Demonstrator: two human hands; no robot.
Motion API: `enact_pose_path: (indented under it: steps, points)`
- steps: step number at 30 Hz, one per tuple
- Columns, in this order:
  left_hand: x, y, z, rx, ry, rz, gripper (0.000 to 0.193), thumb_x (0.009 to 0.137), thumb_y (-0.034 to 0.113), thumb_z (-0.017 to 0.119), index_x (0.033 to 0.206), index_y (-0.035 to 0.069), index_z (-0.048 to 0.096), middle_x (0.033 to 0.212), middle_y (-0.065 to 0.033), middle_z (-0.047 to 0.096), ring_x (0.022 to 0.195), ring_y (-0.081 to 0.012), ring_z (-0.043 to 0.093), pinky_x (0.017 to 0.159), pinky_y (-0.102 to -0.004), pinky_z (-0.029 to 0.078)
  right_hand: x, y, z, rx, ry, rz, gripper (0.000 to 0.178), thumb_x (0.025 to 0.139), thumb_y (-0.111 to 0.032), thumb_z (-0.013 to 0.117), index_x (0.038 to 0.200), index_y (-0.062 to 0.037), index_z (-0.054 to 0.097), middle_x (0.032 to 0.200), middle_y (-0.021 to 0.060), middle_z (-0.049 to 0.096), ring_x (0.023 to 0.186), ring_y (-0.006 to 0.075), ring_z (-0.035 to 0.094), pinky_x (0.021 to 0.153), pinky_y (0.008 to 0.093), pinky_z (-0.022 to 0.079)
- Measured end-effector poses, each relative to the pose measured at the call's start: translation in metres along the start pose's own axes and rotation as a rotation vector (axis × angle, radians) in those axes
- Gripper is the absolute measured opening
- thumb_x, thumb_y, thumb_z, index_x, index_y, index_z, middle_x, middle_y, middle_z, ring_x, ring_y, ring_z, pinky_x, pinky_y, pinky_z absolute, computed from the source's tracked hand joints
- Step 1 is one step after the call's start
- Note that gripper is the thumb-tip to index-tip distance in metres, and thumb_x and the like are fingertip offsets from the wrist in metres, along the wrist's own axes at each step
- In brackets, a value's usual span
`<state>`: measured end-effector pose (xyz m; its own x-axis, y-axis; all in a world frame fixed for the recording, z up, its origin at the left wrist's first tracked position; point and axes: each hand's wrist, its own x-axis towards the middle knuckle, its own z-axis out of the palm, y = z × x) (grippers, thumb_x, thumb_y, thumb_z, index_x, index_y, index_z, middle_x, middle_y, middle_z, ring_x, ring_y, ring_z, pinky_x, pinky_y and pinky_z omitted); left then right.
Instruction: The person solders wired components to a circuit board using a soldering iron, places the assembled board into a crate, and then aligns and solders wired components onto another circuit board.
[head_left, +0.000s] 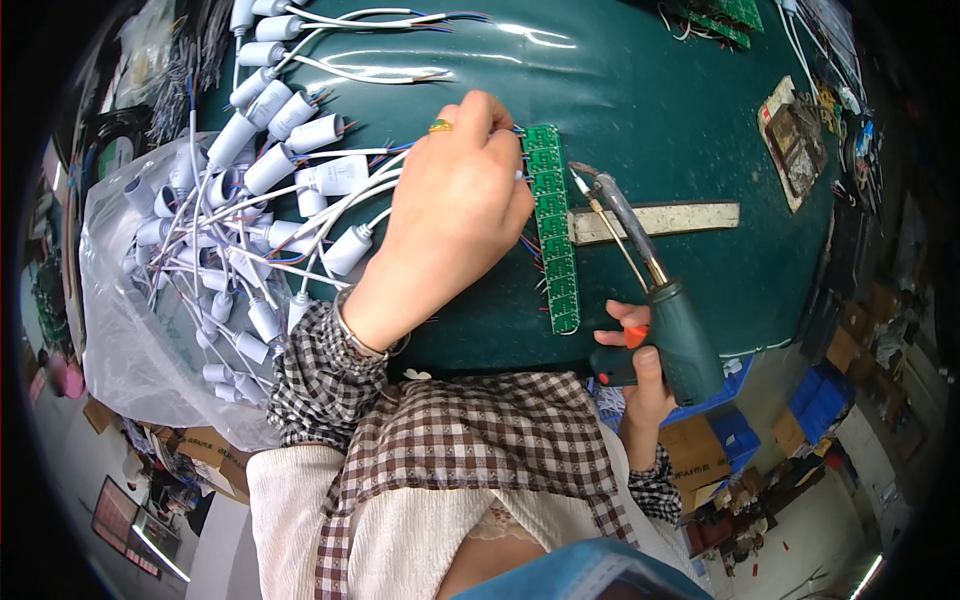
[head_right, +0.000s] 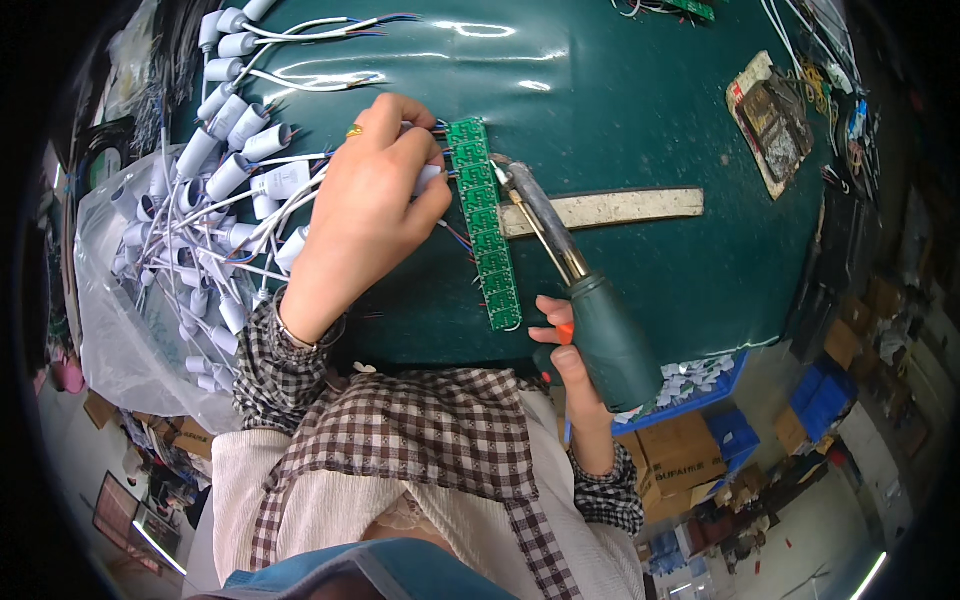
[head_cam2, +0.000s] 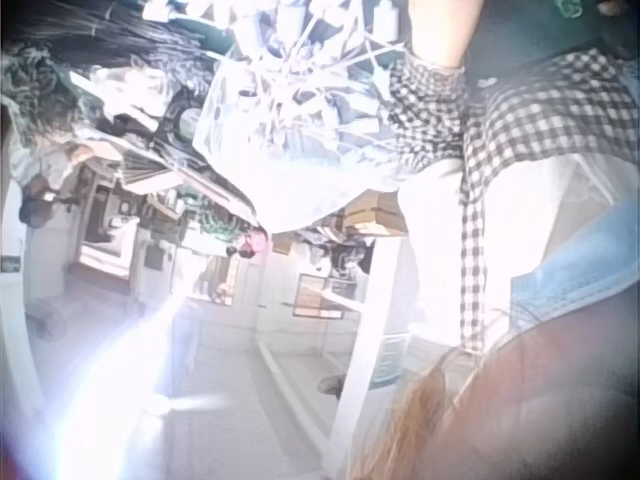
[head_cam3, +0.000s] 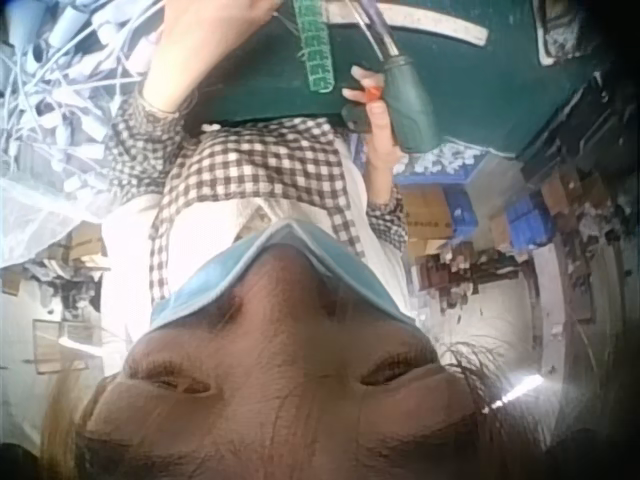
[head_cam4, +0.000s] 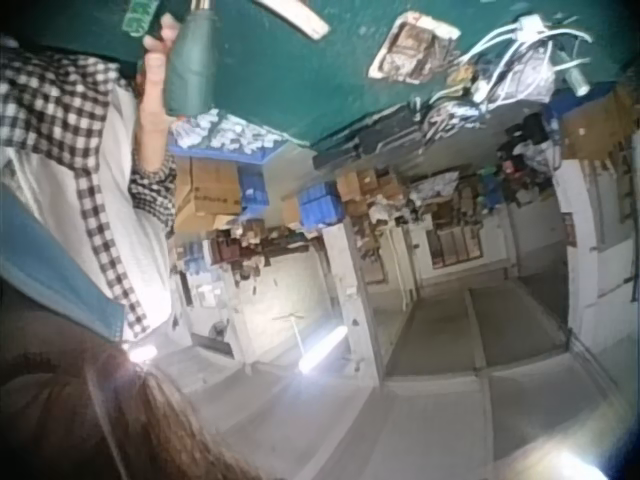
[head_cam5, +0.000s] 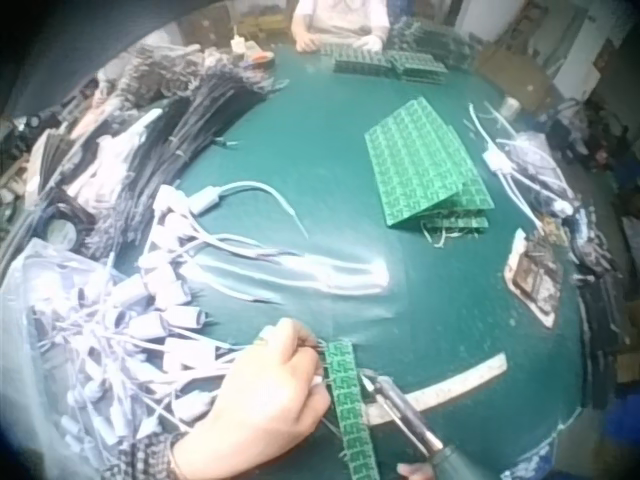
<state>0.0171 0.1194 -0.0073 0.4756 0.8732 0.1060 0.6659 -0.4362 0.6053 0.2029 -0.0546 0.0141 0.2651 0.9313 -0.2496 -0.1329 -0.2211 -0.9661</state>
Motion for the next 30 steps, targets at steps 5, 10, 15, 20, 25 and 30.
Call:
enact_pose_path:
  steps: [5,10,15,20,25,30]
  points:
    - [-0.003,0.007,-0.003,0.122,-0.012,-0.022,0.017,0.067,0.006,0.064,0.081,-0.004,0.061,0.097,-0.0145,0.054,0.089,-0.0312,0.055,0.07,-0.0428,0.047,0.001,-0.001,-0.001,0.016,0.067,-0.028,0.048,0.093,-0.026,0.055,0.124,0.0103,0.046,0.103,0.0189,0.057,0.102,0.0344,0.062,0.067,0.0361,0.063]
    - [-0.028,-0.002,-0.057,0.044,0.246,-0.068,0.028,0.077,0.001,0.064,0.105,0.004,0.059,0.115,-0.0154,0.057,0.109,-0.0344,0.054,0.092,-0.0416,0.044,0.006,-0.002,-0.01,0.022,0.075,-0.105,0.048,0.095,-0.026,0.054,0.125,0.0093,0.045,0.101,0.0169,0.057,0.099,0.0319,0.063,0.064,0.0332,0.063]
    - [-0.038,-0.069,-0.086,0.259,0.247,-0.255,0.013,0.076,0.005,0.065,0.089,0.004,0.065,0.092,-0.0095,0.063,0.082,-0.0325,0.062,0.073,-0.0445,0.047,0.008,-0.005,-0.005,0.03,0.121,-0.092,0.044,0.097,-0.023,0.052,0.126,0.0087,0.044,0.1,0.0165,0.057,0.099,0.0314,0.063,0.063,0.033,0.063]
    - [-0.032,-0.078,-0.08,0.472,0.095,-0.325,0.02,0.072,0.01,0.07,0.091,0.01,0.068,0.092,-0.0057,0.064,0.09,-0.0306,0.06,0.074,-0.0479,0.044,0.002,-0.011,-0.002,0.045,0.05,-0.128,0.044,0.096,-0.024,0.053,0.126,0.0083,0.045,0.101,0.0171,0.057,0.101,0.0316,0.063,0.062,0.0336,0.063]
    - [-0.029,-0.083,-0.087,0.412,0.22,-0.073,0.016,0.078,0.015,0.068,0.093,0.009,0.067,0.092,-0.0057,0.062,0.094,-0.0288,0.059,0.081,-0.0436,0.044,-0.002,-0.011,-0.005,0.077,0.101,-0.136,0.04,0.095,-0.02,0.053,0.122,0.0087,0.047,0.103,0.018,0.058,0.101,0.0333,0.063,0.064,0.0362,0.063]
    - [-0.01,-0.057,-0.109,0.104,0.707,0.216,0.023,0.088,0.003,0.062,0.11,0.002,0.062,0.097,-0.0103,0.061,0.084,-0.0225,0.06,0.075,-0.0297,0.047,0.001,-0.009,-0.009,0.073,0.084,-0.129,0.048,0.096,-0.025,0.052,0.127,0.0097,0.042,0.102,0.018,0.057,0.1,0.0317,0.063,0.064,0.0354,0.063]
